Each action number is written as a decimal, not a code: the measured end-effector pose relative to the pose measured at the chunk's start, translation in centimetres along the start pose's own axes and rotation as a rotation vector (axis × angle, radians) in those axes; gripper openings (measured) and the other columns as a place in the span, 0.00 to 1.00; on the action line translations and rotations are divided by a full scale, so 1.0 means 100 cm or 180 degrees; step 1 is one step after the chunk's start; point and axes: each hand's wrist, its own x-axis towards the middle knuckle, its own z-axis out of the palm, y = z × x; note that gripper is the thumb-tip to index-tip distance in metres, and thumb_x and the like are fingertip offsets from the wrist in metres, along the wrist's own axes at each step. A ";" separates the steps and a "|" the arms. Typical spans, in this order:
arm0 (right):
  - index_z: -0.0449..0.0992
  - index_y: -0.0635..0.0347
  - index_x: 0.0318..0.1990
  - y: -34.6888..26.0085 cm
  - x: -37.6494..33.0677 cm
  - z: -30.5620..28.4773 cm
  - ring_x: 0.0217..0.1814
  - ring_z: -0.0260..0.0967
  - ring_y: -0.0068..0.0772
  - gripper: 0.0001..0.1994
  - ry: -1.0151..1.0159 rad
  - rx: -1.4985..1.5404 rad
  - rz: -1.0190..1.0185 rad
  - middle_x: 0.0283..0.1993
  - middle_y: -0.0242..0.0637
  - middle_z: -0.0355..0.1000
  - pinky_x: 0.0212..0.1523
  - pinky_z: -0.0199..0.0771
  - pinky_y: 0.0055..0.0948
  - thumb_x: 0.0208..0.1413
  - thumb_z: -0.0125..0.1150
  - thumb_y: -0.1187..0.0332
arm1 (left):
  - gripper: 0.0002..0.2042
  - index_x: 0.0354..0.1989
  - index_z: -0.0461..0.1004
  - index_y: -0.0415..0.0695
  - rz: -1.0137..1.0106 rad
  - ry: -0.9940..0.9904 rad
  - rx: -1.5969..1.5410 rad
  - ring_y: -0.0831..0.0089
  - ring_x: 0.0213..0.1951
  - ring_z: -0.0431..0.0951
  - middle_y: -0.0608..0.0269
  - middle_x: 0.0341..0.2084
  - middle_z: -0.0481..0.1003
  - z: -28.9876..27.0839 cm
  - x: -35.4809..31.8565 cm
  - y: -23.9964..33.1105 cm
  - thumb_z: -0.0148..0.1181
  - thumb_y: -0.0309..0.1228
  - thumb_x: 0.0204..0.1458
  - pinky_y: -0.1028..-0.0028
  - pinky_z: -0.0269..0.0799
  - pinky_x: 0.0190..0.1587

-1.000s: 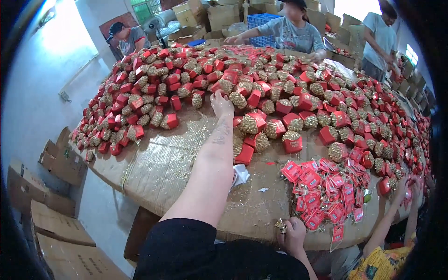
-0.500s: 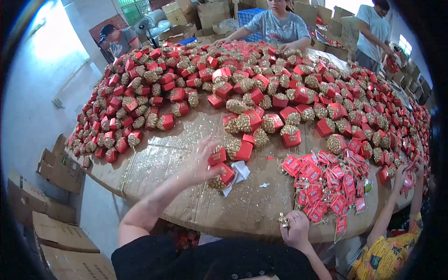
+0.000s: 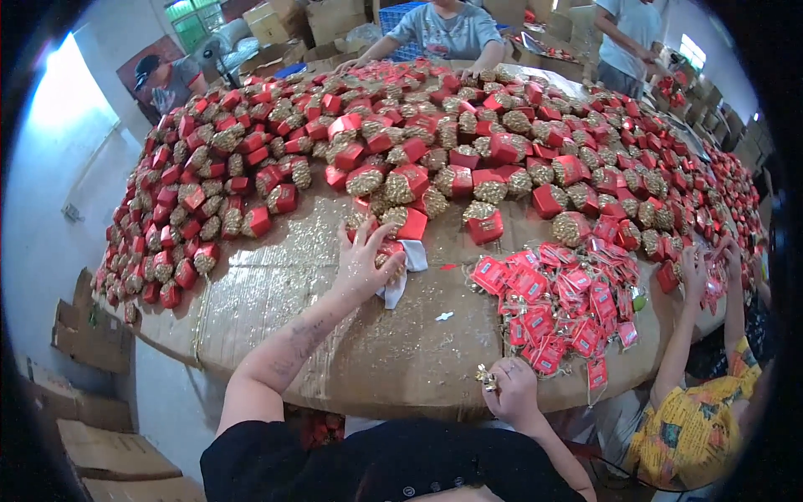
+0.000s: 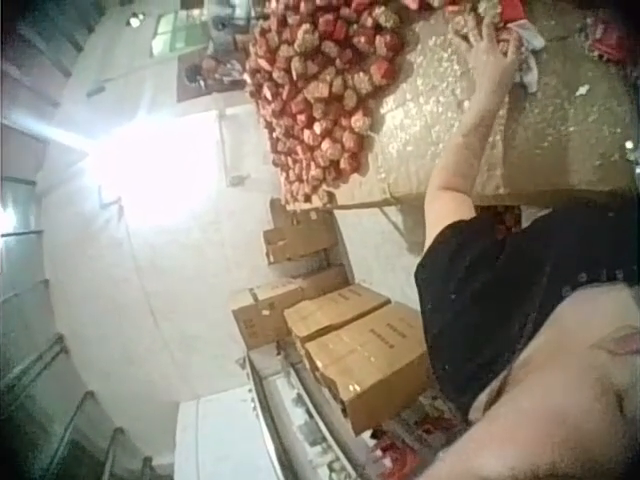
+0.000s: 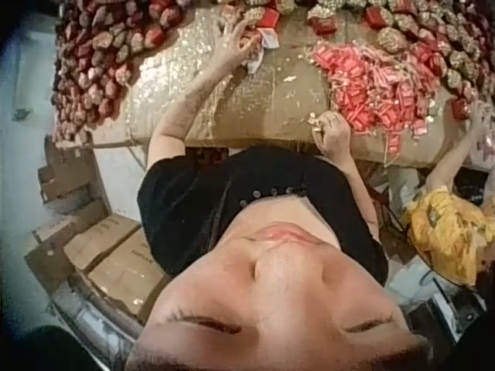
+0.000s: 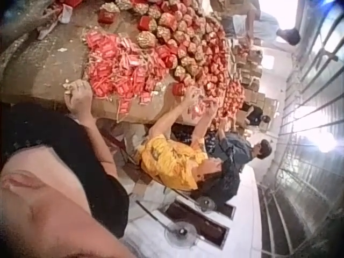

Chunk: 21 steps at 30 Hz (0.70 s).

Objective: The person packages gold toy components into small red product containers and attaches product labels to them by hand.

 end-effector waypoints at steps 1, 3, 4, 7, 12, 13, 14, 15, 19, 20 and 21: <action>0.69 0.59 0.30 -0.001 0.000 -0.001 0.35 0.67 0.45 0.09 0.0025 -0.0021 0.0022 0.31 0.39 0.67 0.37 0.67 0.42 0.42 0.59 0.66 | 0.28 0.58 0.66 0.53 0.0038 -0.0002 -0.0014 0.37 0.64 0.48 0.47 0.58 0.62 0.002 0.002 0.011 0.57 0.53 0.51 0.44 0.36 0.67; 0.69 0.59 0.30 0.000 0.000 -0.002 0.35 0.67 0.45 0.09 0.0001 0.0036 0.0004 0.31 0.39 0.67 0.37 0.67 0.42 0.41 0.60 0.67 | 0.27 0.57 0.67 0.53 0.0336 0.0002 -0.0115 0.37 0.63 0.51 0.48 0.58 0.63 0.010 0.007 0.032 0.56 0.53 0.51 0.44 0.37 0.66; 0.69 0.59 0.30 -0.001 0.001 -0.002 0.35 0.67 0.45 0.09 0.0013 0.0035 0.0003 0.31 0.39 0.67 0.37 0.67 0.42 0.41 0.60 0.67 | 0.27 0.57 0.69 0.53 0.0479 -0.0047 -0.0284 0.38 0.63 0.51 0.49 0.59 0.62 0.021 0.010 0.036 0.57 0.52 0.51 0.44 0.38 0.66; 0.70 0.59 0.30 -0.001 -0.001 -0.006 0.35 0.67 0.45 0.09 -0.0048 0.0011 0.0046 0.31 0.39 0.68 0.37 0.67 0.42 0.41 0.60 0.67 | 0.25 0.54 0.72 0.53 0.0332 0.0356 0.0058 0.43 0.64 0.52 0.50 0.59 0.63 0.038 0.026 0.093 0.58 0.51 0.50 0.44 0.42 0.65; 0.70 0.59 0.31 -0.003 0.002 -0.003 0.36 0.67 0.45 0.11 -0.0008 0.0025 0.0003 0.32 0.39 0.68 0.37 0.68 0.42 0.41 0.61 0.66 | 0.20 0.51 0.73 0.53 0.0966 0.0442 -0.0120 0.49 0.63 0.57 0.52 0.59 0.62 0.064 0.066 0.112 0.60 0.44 0.50 0.47 0.46 0.64; 0.70 0.59 0.31 -0.003 0.001 -0.003 0.36 0.67 0.45 0.11 0.0003 0.0024 0.0018 0.32 0.39 0.68 0.37 0.68 0.42 0.41 0.61 0.66 | 0.19 0.50 0.73 0.53 0.1268 0.0391 -0.0477 0.50 0.63 0.58 0.53 0.60 0.62 0.062 0.073 0.114 0.61 0.41 0.50 0.47 0.47 0.64; 0.70 0.59 0.32 -0.002 0.002 -0.001 0.36 0.67 0.45 0.11 0.0000 0.0010 0.0004 0.32 0.39 0.68 0.37 0.68 0.42 0.41 0.61 0.66 | 0.18 0.50 0.73 0.55 0.1363 0.0131 -0.0760 0.51 0.63 0.60 0.56 0.62 0.60 0.058 0.077 0.115 0.62 0.35 0.49 0.48 0.45 0.66; 0.70 0.59 0.32 -0.003 0.002 0.000 0.36 0.67 0.45 0.11 -0.0006 0.0002 -0.0019 0.32 0.40 0.68 0.37 0.68 0.42 0.41 0.62 0.66 | 0.18 0.50 0.73 0.55 0.1363 0.0126 -0.0750 0.51 0.63 0.60 0.56 0.62 0.60 0.052 0.080 0.113 0.62 0.35 0.49 0.48 0.45 0.66; 0.70 0.59 0.32 0.000 -0.002 -0.004 0.36 0.67 0.45 0.12 -0.0061 -0.0021 0.0007 0.33 0.40 0.68 0.37 0.68 0.41 0.40 0.62 0.66 | 0.23 0.55 0.69 0.55 0.1484 0.0631 -0.0288 0.46 0.69 0.45 0.57 0.67 0.53 0.017 0.078 0.101 0.63 0.40 0.49 0.48 0.44 0.67; 0.70 0.59 0.32 0.001 -0.004 -0.005 0.36 0.68 0.45 0.12 -0.0073 -0.0091 0.0009 0.33 0.40 0.68 0.38 0.68 0.41 0.40 0.62 0.66 | 0.29 0.59 0.65 0.56 0.1176 0.0656 -0.0265 0.43 0.69 0.42 0.53 0.68 0.50 0.016 0.070 0.096 0.64 0.45 0.47 0.47 0.43 0.67; 0.71 0.59 0.32 0.001 -0.005 -0.006 0.36 0.68 0.44 0.12 -0.0084 -0.0169 0.0021 0.32 0.39 0.68 0.38 0.68 0.41 0.40 0.62 0.65 | 0.34 0.62 0.62 0.57 0.0873 0.0677 -0.0253 0.39 0.69 0.40 0.50 0.68 0.46 0.019 0.061 0.093 0.65 0.50 0.45 0.47 0.43 0.67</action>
